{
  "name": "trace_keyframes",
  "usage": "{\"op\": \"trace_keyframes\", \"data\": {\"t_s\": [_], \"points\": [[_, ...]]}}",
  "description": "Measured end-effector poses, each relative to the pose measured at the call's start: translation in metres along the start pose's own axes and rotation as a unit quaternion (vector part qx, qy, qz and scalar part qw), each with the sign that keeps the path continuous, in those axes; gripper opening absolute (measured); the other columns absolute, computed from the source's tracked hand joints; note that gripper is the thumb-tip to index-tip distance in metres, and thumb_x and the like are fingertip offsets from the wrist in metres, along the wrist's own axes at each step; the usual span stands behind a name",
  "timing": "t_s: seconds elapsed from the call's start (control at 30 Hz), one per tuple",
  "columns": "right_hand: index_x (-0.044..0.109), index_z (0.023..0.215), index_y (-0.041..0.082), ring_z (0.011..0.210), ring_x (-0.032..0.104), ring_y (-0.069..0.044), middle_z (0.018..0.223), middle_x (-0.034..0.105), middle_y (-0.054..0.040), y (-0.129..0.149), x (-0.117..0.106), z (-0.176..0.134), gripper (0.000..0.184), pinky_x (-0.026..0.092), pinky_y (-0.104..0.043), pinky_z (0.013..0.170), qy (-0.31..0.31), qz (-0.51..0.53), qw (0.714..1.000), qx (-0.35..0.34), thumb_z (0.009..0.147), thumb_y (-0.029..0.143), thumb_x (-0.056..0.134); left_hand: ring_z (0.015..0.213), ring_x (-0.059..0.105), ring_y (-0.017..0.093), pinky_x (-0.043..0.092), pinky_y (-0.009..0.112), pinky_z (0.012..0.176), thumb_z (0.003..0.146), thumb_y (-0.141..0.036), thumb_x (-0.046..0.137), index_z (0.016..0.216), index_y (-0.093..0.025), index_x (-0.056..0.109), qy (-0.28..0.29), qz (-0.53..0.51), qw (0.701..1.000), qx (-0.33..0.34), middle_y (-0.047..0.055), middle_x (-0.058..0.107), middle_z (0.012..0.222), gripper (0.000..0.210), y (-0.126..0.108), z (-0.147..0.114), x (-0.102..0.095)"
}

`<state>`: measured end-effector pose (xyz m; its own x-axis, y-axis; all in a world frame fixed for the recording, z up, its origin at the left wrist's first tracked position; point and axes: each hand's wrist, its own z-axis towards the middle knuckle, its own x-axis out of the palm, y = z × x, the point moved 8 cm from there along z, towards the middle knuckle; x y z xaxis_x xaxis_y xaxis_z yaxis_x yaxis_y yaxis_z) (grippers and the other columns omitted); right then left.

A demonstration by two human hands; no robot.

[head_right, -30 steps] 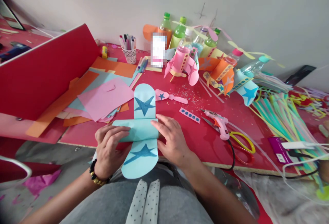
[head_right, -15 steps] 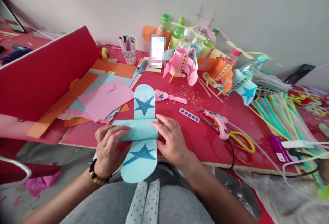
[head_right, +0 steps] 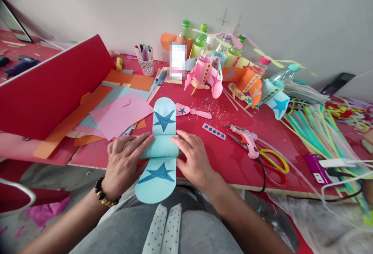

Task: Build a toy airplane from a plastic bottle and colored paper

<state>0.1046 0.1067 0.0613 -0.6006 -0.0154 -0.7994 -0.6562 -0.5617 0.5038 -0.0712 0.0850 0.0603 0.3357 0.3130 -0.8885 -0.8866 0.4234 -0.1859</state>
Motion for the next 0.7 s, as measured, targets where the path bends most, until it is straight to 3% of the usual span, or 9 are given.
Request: {"op": "trace_keyframes", "data": {"t_s": [0.37,0.57,0.7], "points": [[0.049,0.131,0.025,0.125,0.046,-0.027,0.138,0.050,-0.0086,0.0027,-0.0039,-0.0027,0.053,0.037,-0.046,0.104,-0.016,0.018,1.000,-0.012,0.081,0.010,0.060,0.109,0.045,0.032,0.032,0.049,0.092,0.085,-0.027,0.062,0.134,-0.023,0.054,-0.014,-0.016,1.000,-0.010,0.003,0.059,0.134,0.049,-0.0034,-0.0004,-0.0036],[0.052,0.128,0.024,0.122,0.048,-0.028,0.137,0.051,-0.0089,0.0033,-0.0029,-0.0019,0.048,0.039,-0.047,0.103,-0.023,0.010,1.000,-0.004,0.083,0.022,0.068,0.109,0.046,0.032,0.032,0.048,0.091,0.082,-0.042,0.066,0.133,-0.025,0.055,-0.025,0.003,1.000,-0.006,0.005,0.061,0.132,0.055,-0.0038,-0.0014,-0.0027],[0.052,0.127,0.024,0.122,0.048,-0.027,0.136,0.052,-0.0088,0.0031,-0.0027,-0.0024,0.047,0.039,-0.046,0.103,-0.022,0.013,1.000,-0.005,0.083,0.020,0.067,0.107,0.047,0.032,0.032,0.048,0.090,0.082,-0.040,0.067,0.135,-0.027,0.053,-0.028,0.000,1.000,-0.006,0.005,0.062,0.131,0.056,-0.0031,-0.0023,-0.0020]]}}
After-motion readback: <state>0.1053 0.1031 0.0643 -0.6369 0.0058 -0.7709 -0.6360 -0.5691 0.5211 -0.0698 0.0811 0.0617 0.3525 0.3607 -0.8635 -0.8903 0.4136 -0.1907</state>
